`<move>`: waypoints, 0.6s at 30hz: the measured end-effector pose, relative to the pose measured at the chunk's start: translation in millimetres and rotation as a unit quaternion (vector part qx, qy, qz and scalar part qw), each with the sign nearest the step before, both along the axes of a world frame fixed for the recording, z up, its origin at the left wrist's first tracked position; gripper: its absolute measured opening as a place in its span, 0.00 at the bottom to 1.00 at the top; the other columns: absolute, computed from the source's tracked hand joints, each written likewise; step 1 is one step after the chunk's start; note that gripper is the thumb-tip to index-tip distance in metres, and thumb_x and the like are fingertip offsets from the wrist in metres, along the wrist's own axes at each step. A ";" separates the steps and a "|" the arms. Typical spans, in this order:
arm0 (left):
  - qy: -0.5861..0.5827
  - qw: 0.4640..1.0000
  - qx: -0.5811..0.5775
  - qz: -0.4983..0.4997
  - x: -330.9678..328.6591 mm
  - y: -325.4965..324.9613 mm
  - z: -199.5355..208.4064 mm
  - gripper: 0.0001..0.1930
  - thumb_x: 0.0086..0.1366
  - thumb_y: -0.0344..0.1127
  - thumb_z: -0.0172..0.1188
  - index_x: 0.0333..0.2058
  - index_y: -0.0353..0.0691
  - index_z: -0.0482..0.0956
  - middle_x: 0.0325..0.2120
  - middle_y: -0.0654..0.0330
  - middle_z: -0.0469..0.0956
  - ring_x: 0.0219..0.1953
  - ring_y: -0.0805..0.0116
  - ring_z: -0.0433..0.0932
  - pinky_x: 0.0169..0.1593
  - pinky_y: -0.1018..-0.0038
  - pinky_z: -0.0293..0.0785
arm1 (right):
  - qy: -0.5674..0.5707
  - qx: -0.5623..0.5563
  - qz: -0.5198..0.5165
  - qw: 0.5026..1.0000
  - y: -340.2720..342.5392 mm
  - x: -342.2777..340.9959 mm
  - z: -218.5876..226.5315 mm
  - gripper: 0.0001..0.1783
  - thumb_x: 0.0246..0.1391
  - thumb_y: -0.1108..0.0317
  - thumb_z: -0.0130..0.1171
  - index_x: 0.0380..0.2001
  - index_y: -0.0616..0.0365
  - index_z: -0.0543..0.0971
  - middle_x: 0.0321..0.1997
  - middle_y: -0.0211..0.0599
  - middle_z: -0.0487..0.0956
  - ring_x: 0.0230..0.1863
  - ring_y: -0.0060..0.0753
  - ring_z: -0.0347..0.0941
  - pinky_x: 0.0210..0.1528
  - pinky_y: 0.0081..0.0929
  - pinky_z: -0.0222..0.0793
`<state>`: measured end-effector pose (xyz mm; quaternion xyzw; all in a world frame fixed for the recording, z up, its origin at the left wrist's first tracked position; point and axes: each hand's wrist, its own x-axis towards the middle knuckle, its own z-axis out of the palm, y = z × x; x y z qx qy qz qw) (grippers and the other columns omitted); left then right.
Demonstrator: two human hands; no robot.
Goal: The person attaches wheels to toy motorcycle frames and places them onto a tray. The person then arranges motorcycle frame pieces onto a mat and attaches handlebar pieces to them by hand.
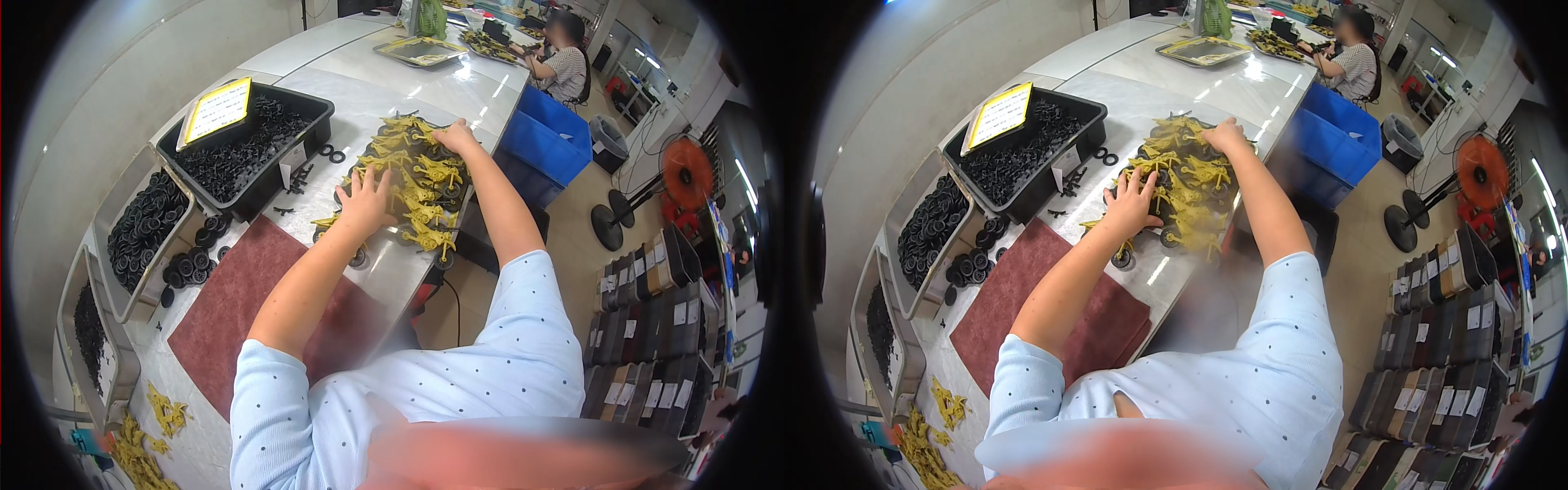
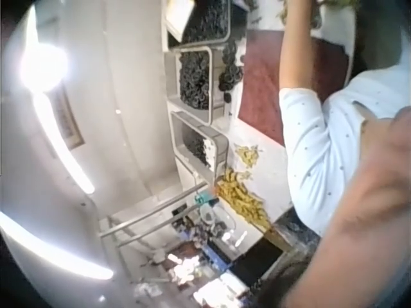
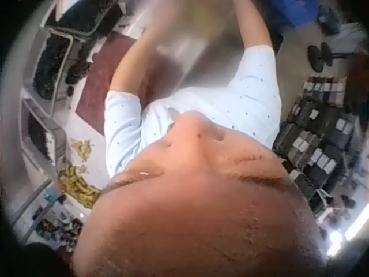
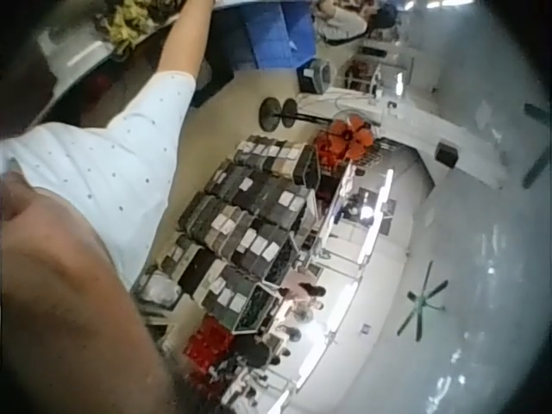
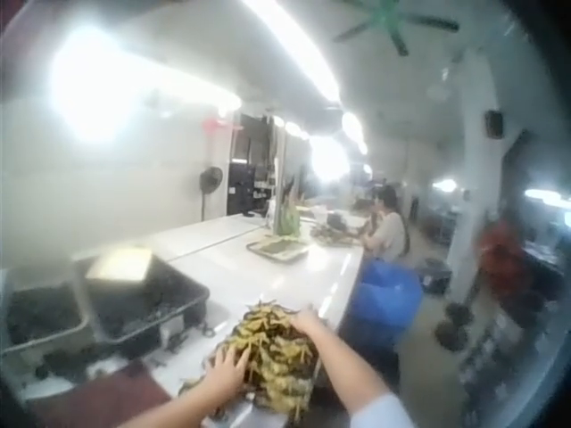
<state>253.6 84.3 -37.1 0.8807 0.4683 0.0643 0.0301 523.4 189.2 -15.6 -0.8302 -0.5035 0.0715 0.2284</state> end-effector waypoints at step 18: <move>-0.069 0.988 0.059 0.128 -77.6 -95.2 -21.7 0.46 0.44 0.42 0.71 0.62 0.43 0.57 0.58 0.42 0.58 0.59 0.47 0.60 0.51 0.50 0.64 | 0.123 0.041 0.136 0.982 -261.3 -91.1 -17.9 0.34 0.44 0.61 0.70 0.51 0.62 0.67 0.27 0.41 0.77 0.27 0.34 0.74 0.31 0.29 0.69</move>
